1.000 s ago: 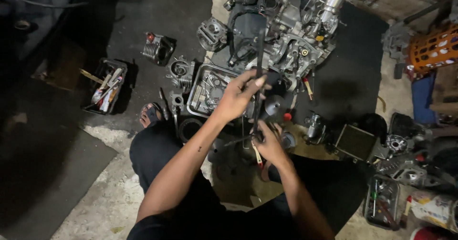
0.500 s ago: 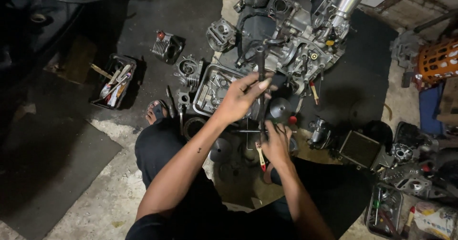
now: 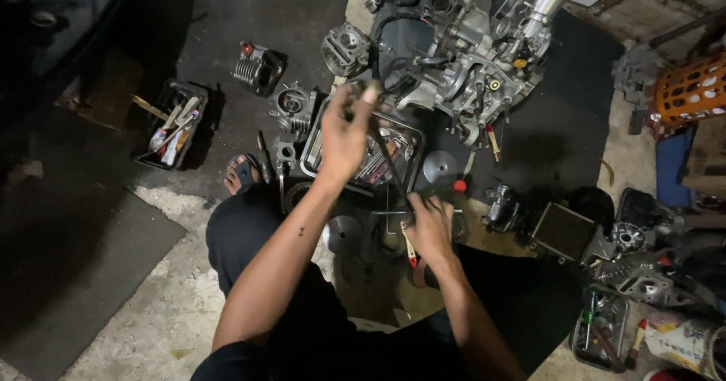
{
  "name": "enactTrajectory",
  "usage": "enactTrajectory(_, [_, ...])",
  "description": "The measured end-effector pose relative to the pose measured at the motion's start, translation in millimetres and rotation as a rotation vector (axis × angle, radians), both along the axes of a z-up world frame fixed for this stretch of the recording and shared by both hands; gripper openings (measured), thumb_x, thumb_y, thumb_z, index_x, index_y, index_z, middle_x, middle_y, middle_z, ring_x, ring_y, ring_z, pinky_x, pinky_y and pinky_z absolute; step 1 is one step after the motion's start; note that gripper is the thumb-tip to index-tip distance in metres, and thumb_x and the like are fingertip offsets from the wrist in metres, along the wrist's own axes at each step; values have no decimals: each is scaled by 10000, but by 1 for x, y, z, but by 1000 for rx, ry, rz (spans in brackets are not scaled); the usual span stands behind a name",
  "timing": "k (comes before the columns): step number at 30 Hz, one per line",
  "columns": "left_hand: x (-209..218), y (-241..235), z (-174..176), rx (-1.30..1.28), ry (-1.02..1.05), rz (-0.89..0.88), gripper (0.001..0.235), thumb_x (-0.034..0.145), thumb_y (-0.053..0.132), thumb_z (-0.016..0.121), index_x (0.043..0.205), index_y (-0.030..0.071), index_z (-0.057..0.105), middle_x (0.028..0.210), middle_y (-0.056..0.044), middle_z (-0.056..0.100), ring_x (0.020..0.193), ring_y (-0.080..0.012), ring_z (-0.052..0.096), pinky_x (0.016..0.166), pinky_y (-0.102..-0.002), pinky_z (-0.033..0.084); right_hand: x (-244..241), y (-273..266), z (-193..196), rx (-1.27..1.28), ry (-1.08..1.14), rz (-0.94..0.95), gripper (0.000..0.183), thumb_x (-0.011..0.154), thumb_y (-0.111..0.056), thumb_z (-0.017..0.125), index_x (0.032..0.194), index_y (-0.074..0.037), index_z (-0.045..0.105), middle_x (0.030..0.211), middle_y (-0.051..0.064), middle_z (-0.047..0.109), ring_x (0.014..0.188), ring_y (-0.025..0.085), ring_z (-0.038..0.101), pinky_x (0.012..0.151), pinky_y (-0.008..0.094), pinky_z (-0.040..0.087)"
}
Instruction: The person sits on a low stool and uses a hex key to tighten bolts on a disassembled engine block. They repeatedly select tools from a metal tray, apply them to specific fasteners, and return the tools to the tray.
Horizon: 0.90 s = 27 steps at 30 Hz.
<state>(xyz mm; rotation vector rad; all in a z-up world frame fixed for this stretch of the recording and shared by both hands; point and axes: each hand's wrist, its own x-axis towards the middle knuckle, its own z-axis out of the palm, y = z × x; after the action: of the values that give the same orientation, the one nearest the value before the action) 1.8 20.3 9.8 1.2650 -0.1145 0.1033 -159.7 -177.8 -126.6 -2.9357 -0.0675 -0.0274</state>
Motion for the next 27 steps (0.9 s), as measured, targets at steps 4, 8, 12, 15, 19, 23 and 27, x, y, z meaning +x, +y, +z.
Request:
enactTrajectory(4, [5, 14, 5, -49, 100, 89, 270, 1051, 251, 615, 993, -12, 636, 821, -205, 742, 624, -243, 743, 592, -343, 613, -1, 12, 19, 21, 105, 26, 532, 705, -127, 717, 1222, -206, 617, 971, 45, 735, 1073, 266, 630, 999, 454, 398])
enactTrajectory(8, [9, 30, 2, -18, 195, 151, 436, 1044, 399, 591, 908, -8, 667, 788, -222, 733, 612, -265, 751, 558, -363, 631, 3, 16, 23, 77, 166, 70, 511, 682, -128, 712, 1176, -217, 615, 971, 32, 734, 1098, 247, 628, 1044, 438, 372])
enactTrajectory(12, [24, 51, -60, -37, 335, 132, 585, 1073, 483, 467, 984, -56, 678, 854, -256, 731, 697, -285, 761, 638, -416, 653, 7, 27, 15, 180, 153, 123, 374, 689, -199, 731, 1045, -200, 614, 845, 32, 713, 1004, 232, 649, 1027, 424, 362])
enactTrajectory(15, [15, 55, -2, 8, 343, 121, 639, 1057, 531, 421, 995, -37, 708, 900, -248, 755, 734, -308, 787, 657, -454, 671, 4, 34, -5, 363, 171, 197, 290, 718, -187, 729, 987, -164, 625, 784, 77, 688, 914, 297, 668, 955, 451, 384])
enactTrajectory(19, [12, 53, 5, 234, 351, 102, 720, 1054, 505, 453, 1386, -129, 522, 1270, -398, 621, 1190, -517, 633, 982, -609, 539, 10, 43, 16, 923, 380, 207, 267, 964, -180, 664, 1106, 34, 589, 895, 263, 674, 956, 397, 652, 929, 539, 471])
enactTrajectory(23, [10, 39, 15, 372, 335, -15, 746, 969, 392, 650, 1540, -13, 392, 1333, -382, 606, 1210, -530, 632, 1051, -613, 492, 14, 58, -10, 1074, 372, 68, 275, 1083, -274, 527, 946, -79, 665, 564, 38, 637, 590, 197, 632, 705, 368, 526])
enactTrajectory(27, [5, 25, -15, 427, 375, -77, 835, 892, 464, 699, 1542, 21, 418, 1430, -333, 552, 1320, -519, 534, 1125, -599, 420, 17, 55, -14, 1253, 293, -70, 336, 1083, -285, 534, 880, -28, 607, 517, 57, 558, 538, 182, 557, 680, 318, 485])
